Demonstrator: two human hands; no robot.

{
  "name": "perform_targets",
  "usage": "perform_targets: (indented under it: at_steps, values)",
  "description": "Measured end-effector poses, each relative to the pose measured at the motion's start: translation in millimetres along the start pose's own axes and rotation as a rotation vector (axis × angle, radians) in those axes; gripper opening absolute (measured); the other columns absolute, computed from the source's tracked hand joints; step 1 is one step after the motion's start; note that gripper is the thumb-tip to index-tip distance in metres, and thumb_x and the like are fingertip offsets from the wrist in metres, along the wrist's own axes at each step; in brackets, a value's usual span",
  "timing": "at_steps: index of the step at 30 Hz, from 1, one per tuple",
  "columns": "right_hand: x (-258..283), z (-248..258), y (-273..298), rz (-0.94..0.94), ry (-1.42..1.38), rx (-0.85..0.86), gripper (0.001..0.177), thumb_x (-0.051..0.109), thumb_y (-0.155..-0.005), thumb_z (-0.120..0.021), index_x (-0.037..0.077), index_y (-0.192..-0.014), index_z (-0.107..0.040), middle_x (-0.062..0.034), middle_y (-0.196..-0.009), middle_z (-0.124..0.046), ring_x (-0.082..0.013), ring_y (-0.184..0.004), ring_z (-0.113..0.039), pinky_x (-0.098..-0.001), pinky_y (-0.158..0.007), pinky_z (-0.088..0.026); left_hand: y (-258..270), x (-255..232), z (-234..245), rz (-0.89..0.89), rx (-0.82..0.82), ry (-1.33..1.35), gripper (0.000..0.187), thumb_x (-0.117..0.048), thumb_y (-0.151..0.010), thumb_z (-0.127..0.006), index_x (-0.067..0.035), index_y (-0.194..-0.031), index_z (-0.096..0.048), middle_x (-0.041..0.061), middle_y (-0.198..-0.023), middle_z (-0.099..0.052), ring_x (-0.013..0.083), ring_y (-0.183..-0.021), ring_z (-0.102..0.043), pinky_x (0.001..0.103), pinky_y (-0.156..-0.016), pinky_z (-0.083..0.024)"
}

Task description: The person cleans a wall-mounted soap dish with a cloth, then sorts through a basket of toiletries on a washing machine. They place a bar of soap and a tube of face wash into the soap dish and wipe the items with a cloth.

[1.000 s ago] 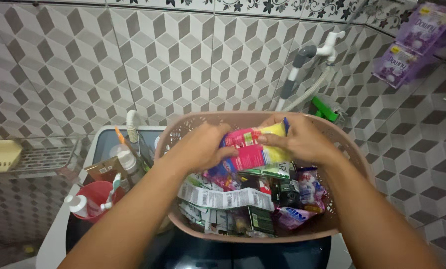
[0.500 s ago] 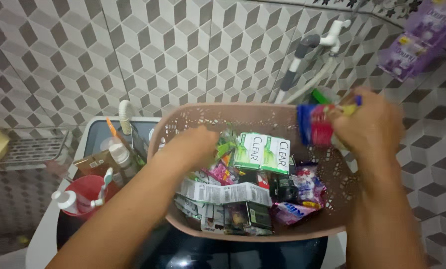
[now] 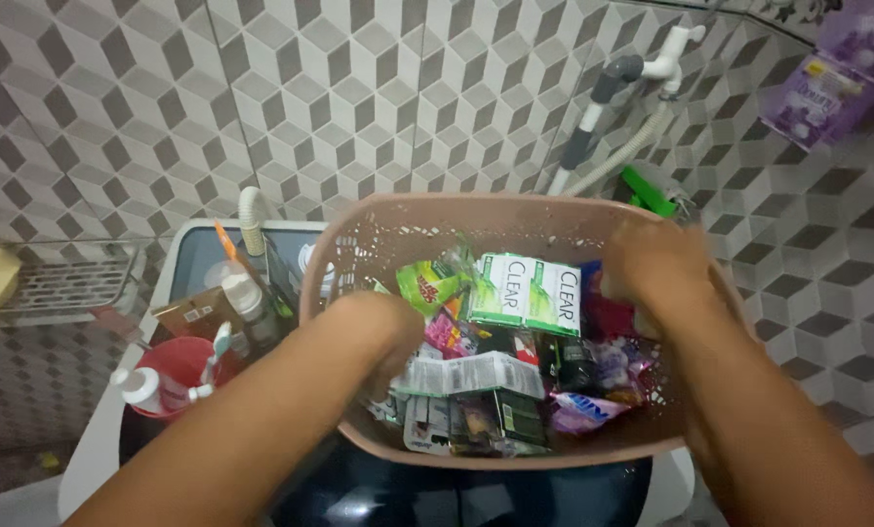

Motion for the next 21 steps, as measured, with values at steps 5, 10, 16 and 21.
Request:
perform_targets:
  at_steps: [5,10,16,21]
  values:
    - [20,65,44,0.106,0.024,-0.663,0.034,0.031,-0.082,-0.073,0.008,-0.108,-0.074,-0.013,-0.114,-0.069,-0.0292,-0.115,-0.061,-0.0513,-0.104,-0.04,-12,1,-9,-0.025,0.065,0.007,0.041,-0.015,-0.068,-0.088,-0.005,-0.106,-0.078,0.014,-0.107,-0.078,0.03,-0.096,-0.076,0.044,-0.081,-0.061]
    - [66,85,77,0.589,-0.33,-0.811,0.03,0.032,-0.082,-0.075,0.006,-0.098,-0.073,-0.0133,-0.104,-0.069,-0.0319,-0.108,-0.061,-0.0521,-0.102,-0.042,-18,-5,-15,-0.053,0.128,-0.001,0.044,-0.015,-0.065,-0.09,-0.004,-0.106,-0.078,0.014,-0.105,-0.08,0.0286,-0.093,-0.078,0.043,-0.079,-0.062]
    - [107,76,91,0.855,-0.449,-0.499,0.023,0.029,-0.083,-0.076,0.008,-0.094,-0.074,-0.0115,-0.097,-0.067,-0.0328,-0.104,-0.061,-0.0506,-0.099,-0.043,-8,-11,-14,-0.067,0.138,0.015,0.047,-0.015,-0.062,-0.092,-0.003,-0.105,-0.079,0.014,-0.104,-0.081,0.0269,-0.09,-0.079,0.043,-0.077,-0.062]
    - [118,68,94,0.899,-0.486,-0.208,0.036,0.034,-0.078,-0.08,0.012,-0.105,-0.073,-0.0101,-0.101,-0.066,-0.0321,-0.107,-0.059,-0.0448,-0.095,-0.045,5,2,17,0.035,-0.13,0.018,0.036,-0.009,-0.071,-0.085,-0.004,-0.106,-0.078,0.017,-0.106,-0.077,0.0305,-0.096,-0.075,0.045,-0.082,-0.059]
Point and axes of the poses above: each hand's wrist, its own y-axis away from the middle knuckle, its own z-axis out of the back of the hand, x = y × z, the point moved 10 cm from there along -y, towards the middle knuckle
